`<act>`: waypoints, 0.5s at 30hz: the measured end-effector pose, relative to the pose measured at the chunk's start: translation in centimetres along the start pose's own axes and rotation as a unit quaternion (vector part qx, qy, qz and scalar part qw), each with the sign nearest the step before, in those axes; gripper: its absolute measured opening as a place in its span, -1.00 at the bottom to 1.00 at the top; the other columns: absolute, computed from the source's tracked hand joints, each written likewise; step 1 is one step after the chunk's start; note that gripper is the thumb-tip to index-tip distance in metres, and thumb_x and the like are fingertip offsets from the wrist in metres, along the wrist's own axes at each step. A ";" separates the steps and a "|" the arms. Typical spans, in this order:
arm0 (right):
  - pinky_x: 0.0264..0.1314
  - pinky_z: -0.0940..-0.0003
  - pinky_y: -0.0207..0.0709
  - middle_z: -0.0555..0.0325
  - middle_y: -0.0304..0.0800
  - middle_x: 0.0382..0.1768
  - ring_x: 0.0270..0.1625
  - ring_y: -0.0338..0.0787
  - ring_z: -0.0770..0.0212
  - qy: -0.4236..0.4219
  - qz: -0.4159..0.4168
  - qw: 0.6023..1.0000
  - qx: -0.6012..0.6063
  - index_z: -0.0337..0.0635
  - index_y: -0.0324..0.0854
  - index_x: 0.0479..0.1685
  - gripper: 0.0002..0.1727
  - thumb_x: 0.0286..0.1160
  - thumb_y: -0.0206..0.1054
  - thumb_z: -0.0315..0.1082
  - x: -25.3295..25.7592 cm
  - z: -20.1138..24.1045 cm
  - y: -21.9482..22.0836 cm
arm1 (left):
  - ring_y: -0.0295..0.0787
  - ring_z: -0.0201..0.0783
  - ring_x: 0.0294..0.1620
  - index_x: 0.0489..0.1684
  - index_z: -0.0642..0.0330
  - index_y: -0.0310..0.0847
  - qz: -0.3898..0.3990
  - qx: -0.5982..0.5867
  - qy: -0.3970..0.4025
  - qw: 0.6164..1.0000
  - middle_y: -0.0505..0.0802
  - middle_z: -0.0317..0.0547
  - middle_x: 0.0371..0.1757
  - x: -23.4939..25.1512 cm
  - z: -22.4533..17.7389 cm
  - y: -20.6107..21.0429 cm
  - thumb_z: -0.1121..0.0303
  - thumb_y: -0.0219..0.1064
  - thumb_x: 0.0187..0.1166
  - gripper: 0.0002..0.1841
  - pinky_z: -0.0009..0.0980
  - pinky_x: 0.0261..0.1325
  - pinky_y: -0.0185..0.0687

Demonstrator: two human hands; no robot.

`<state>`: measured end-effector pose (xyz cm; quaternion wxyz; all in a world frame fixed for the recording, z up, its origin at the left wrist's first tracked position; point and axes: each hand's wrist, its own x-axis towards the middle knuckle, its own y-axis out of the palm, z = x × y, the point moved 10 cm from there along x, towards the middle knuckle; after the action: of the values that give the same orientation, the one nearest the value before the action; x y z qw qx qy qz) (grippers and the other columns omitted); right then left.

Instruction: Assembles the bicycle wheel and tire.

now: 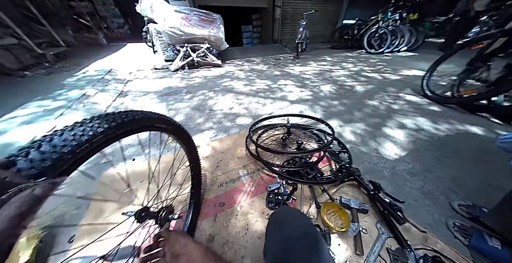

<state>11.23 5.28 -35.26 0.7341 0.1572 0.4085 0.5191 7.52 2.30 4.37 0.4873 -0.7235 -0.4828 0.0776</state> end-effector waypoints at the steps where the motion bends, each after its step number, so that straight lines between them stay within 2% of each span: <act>1: -0.02 0.05 0.75 -0.12 0.82 -0.14 -0.12 0.86 0.02 0.013 -0.001 0.999 -0.034 -0.37 0.52 0.21 -0.49 0.92 -0.12 -0.06 -0.5 0.5 -0.4 | 0.58 0.14 0.41 -0.25 0.63 0.62 -0.038 0.014 0.121 0.992 0.70 0.44 0.18 1.2 2.9 -1.2 0.37 0.28 0.60 -0.68 -0.06 0.56 0.43; 2: 0.05 0.04 0.74 -0.13 0.83 -0.09 -0.06 0.86 0.01 0.026 0.002 0.997 -0.070 -0.37 0.54 0.21 -0.50 0.93 -0.11 -0.08 -0.8 1.2 -0.7 | 0.58 0.14 0.43 -0.34 0.38 0.70 -0.062 0.044 0.184 0.980 0.75 0.25 0.17 1.9 4.8 -2.2 0.13 0.31 0.54 -0.61 0.08 0.57 0.41; 3: 0.07 0.06 0.74 -0.13 0.83 -0.04 -0.02 0.86 0.03 0.032 0.003 0.993 -0.115 -0.38 0.56 0.22 -0.50 0.93 -0.11 -0.09 -0.9 1.8 -0.8 | 0.57 0.10 0.45 -0.32 0.22 0.74 -0.070 0.066 0.209 0.973 0.77 0.09 0.18 2.1 5.4 -2.7 -0.02 0.30 0.55 -0.59 0.12 0.53 0.41; 4: 0.11 0.05 0.73 -0.13 0.84 0.00 0.01 0.86 0.02 0.034 0.004 0.987 -0.157 -0.37 0.59 0.22 -0.50 0.92 -0.09 -0.10 -0.7 2.0 -1.0 | 0.55 0.13 0.45 -0.28 0.20 0.76 -0.064 0.073 0.210 0.973 0.77 0.08 0.21 2.0 4.9 -3.0 -0.01 0.31 0.57 -0.60 0.19 0.48 0.41; 6: 0.11 0.04 0.71 -0.18 0.81 0.07 0.03 0.84 -0.01 0.014 0.004 0.970 -0.243 -0.38 0.60 0.27 -0.44 0.93 -0.12 -0.05 -0.6 2.6 -1.2 | 0.56 0.07 0.48 -0.26 0.19 0.78 -0.057 0.070 0.194 0.977 0.79 0.05 0.22 2.0 4.2 -3.0 0.05 0.35 0.55 -0.66 0.13 0.51 0.43; 8: 0.03 0.02 0.74 -0.15 0.82 -0.01 -0.08 0.86 -0.01 -0.046 -0.024 0.958 -0.280 -0.37 0.63 0.19 -0.31 0.94 -0.23 0.08 -0.9 3.5 -1.4 | 0.56 -0.01 0.49 -0.29 0.15 0.79 -0.058 0.060 0.192 0.978 0.81 0.00 0.21 2.1 4.1 -2.9 0.07 0.35 0.56 -0.69 0.02 0.55 0.42; 11: -0.08 0.10 0.78 -0.03 0.83 -0.15 -0.22 0.87 0.08 -0.144 -0.008 0.956 -0.256 -0.29 0.63 0.08 -0.37 0.91 -0.19 0.09 -2.0 5.0 -0.3 | 0.56 -0.07 0.51 -0.33 0.12 0.79 -0.058 0.048 0.192 0.979 0.81 -0.04 0.22 2.1 4.0 -2.9 0.10 0.35 0.56 -0.72 -0.04 0.55 0.45; 12: -0.09 0.10 0.77 0.01 0.84 -0.16 -0.22 0.86 0.09 -0.166 -0.009 0.950 -0.265 -0.24 0.64 0.08 -0.39 0.89 -0.13 0.12 -2.7 5.5 0.1 | 0.57 -0.09 0.51 -0.34 0.10 0.79 -0.059 0.044 0.191 0.979 0.81 -0.07 0.21 2.1 3.8 -2.9 0.10 0.36 0.56 -0.73 -0.05 0.53 0.48; 13: -0.12 0.07 0.78 0.03 0.86 -0.20 -0.24 0.87 0.08 -0.186 -0.032 0.938 -0.291 -0.18 0.68 0.06 -0.43 0.82 0.02 0.17 -3.6 6.2 0.2 | 0.57 -0.11 0.50 -0.35 0.08 0.79 -0.059 0.041 0.191 0.979 0.81 -0.09 0.20 2.1 3.7 -2.8 0.10 0.36 0.55 -0.74 -0.06 0.50 0.50; 14: -0.20 0.02 0.74 0.05 0.85 -0.28 -0.31 0.84 0.07 -0.216 -0.079 0.912 -0.339 -0.11 0.69 0.02 -0.47 0.70 0.20 0.22 -5.0 7.3 0.2 | 0.57 -0.12 0.49 -0.35 0.08 0.80 -0.060 0.035 0.191 0.979 0.82 -0.11 0.18 2.0 3.5 -2.7 0.11 0.36 0.55 -0.74 -0.07 0.49 0.51; 15: -0.32 -0.02 0.62 0.04 0.78 -0.37 -0.39 0.75 0.05 -0.265 -0.135 0.870 -0.393 -0.12 0.66 -0.02 -0.48 0.58 0.37 0.20 -6.6 8.8 0.5 | 0.58 -0.13 0.49 -0.35 0.07 0.80 -0.060 0.031 0.191 0.979 0.83 -0.13 0.17 1.9 3.4 -2.7 0.11 0.36 0.55 -0.75 -0.07 0.48 0.53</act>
<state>16.76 1.33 -26.66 0.8790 -0.0698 -0.0220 0.4711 4.85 6.04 5.40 0.5964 -0.6794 -0.4206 -0.0764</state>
